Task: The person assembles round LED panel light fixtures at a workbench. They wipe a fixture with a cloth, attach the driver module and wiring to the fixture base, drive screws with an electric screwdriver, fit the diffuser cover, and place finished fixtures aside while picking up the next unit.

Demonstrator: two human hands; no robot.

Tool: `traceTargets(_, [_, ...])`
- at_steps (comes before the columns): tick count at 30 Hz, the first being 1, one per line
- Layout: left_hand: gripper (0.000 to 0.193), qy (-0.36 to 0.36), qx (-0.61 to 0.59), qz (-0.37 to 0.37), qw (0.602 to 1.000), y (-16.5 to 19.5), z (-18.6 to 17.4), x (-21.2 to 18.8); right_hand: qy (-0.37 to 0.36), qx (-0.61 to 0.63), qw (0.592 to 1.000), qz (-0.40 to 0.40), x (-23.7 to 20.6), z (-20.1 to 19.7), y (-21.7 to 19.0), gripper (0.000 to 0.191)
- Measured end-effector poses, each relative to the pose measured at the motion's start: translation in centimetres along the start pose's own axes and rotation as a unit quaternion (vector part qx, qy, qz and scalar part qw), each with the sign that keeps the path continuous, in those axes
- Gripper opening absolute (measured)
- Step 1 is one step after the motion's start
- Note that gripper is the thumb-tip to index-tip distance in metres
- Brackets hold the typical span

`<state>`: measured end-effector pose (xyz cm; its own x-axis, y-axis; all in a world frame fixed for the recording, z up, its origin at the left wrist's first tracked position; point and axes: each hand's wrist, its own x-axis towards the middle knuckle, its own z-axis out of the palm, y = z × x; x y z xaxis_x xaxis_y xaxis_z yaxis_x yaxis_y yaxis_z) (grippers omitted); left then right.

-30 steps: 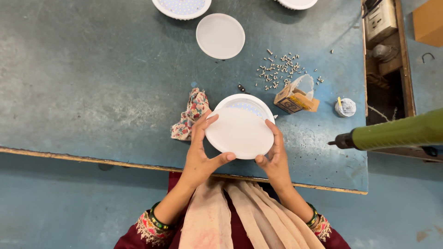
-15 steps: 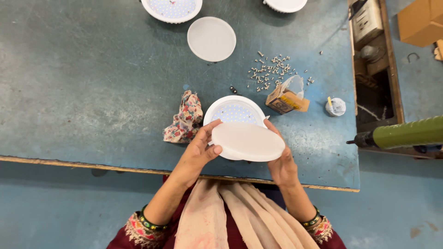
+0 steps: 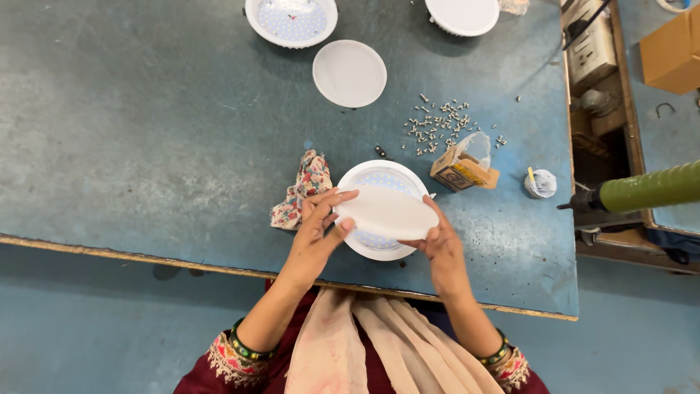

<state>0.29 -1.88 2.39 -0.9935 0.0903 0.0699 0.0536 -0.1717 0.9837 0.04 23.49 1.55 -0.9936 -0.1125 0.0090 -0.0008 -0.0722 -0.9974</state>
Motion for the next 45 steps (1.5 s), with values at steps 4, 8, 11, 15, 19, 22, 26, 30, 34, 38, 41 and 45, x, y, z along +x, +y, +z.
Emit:
traceTargets(4, [0.032, 0.029, -0.087, -0.038, 0.995, -0.5, -0.3, 0.5, -0.013, 0.097, 0.995, 0.035, 1.4, -1.4, 0.0, 0.102])
traceTargets(8, [0.03, 0.022, -0.106, -0.06, 0.992, -0.2, -0.6, 0.4, -0.028, 0.134, 0.99, 0.039, 1.0, -1.8, 0.4, 0.103])
traceTargets(11, [0.032, 0.012, -0.107, -0.053, 0.993, 0.1, -0.4, 0.6, -0.024, 0.101, 0.994, 0.042, 0.9, -2.1, 0.7, 0.103])
traceTargets(15, [0.033, 0.038, 0.103, 0.054, 0.993, 0.4, -0.9, 1.2, -0.088, -0.019, 0.995, -0.044, 1.9, -3.8, 0.4, 0.103])
traceTargets(19, [0.035, -0.015, 0.224, 0.116, 0.967, -0.1, -1.9, 1.3, -0.129, -0.115, 0.982, -0.074, 2.8, -5.4, -0.1, 0.099])
traceTargets(22, [0.039, -0.04, 0.195, 0.108, 0.974, -0.8, -1.7, 1.3, -0.136, -0.088, 0.984, -0.07, 3.0, -5.5, -0.1, 0.102])
traceTargets(26, [0.048, -0.026, 0.157, 0.078, 0.984, -1.3, -1.4, 0.7, -0.148, -0.164, 0.973, -0.065, 3.0, -5.4, -0.2, 0.1])
traceTargets(30, [0.054, -0.002, 0.286, 0.091, 0.954, -1.9, -1.3, 0.4, -0.143, -0.303, 0.939, -0.074, 3.2, -5.9, -0.4, 0.094])
traceTargets(34, [0.053, 0.004, 0.331, 0.123, 0.936, -2.8, -0.7, 0.2, -0.151, -0.363, 0.915, -0.097, 3.5, -6.4, 0.1, 0.093])
traceTargets(38, [0.051, -0.001, 0.352, 0.134, 0.926, -3.2, -0.3, 0.2, -0.162, -0.349, 0.918, -0.096, 3.4, -6.8, 0.5, 0.089])
traceTargets(41, [0.051, -0.006, 0.342, 0.115, 0.933, -3.2, -0.2, 0.1, -0.17, -0.349, 0.916, -0.105, 3.5, -6.8, 0.8, 0.087])
traceTargets(45, [0.05, -0.01, 0.365, 0.117, 0.923, -3.3, -0.2, -0.3, -0.173, -0.381, 0.901, -0.117, 3.4, -6.5, 1.1, 0.084])
